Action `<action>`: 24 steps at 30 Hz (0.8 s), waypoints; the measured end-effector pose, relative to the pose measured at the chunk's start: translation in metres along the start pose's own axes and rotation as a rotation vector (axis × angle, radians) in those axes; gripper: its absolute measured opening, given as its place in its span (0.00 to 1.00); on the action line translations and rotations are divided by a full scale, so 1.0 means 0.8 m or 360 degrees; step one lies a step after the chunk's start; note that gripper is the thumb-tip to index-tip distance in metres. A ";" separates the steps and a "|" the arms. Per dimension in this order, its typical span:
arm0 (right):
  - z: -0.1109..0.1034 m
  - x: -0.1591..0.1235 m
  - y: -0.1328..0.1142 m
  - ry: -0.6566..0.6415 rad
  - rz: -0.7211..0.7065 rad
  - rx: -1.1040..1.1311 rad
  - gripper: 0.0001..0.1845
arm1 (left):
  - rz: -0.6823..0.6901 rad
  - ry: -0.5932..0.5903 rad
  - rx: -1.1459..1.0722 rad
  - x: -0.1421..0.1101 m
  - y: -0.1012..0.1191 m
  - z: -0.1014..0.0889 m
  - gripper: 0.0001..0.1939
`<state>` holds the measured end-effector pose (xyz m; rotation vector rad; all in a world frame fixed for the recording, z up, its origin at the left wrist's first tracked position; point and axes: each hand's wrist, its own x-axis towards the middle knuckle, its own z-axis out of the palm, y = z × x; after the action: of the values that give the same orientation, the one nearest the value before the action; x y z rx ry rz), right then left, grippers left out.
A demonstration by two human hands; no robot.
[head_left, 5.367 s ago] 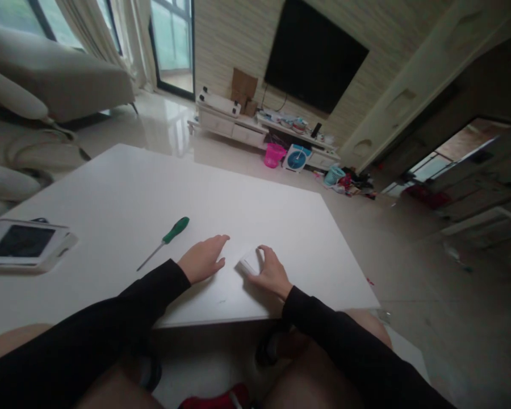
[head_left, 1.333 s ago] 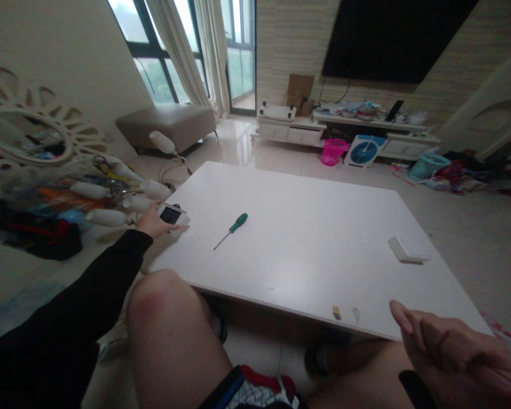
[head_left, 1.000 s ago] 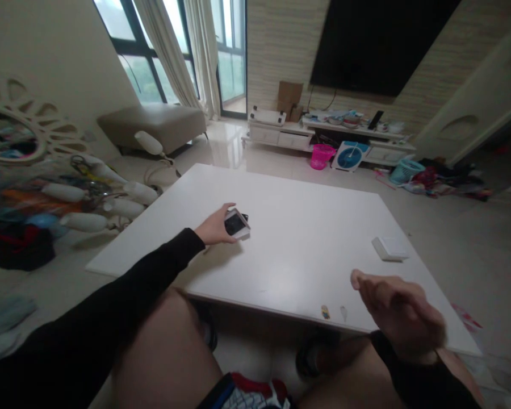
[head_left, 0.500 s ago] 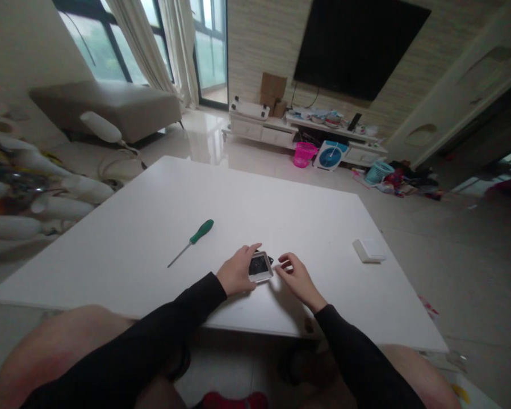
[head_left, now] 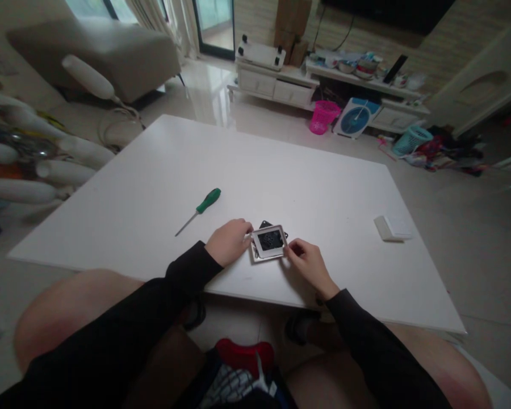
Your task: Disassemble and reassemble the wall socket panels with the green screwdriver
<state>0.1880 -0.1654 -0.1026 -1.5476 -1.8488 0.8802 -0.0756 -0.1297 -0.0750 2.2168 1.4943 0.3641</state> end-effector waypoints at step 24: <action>-0.072 0.034 0.038 0.0270 0.0334 -0.0673 0.12 | -0.0263 0.0282 -0.1072 0.050 -0.009 0.040 0.05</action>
<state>0.2464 -0.1277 -0.0898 -2.0338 -1.8508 0.4387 -0.0515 -0.0968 -0.1073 1.5516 1.3613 0.8791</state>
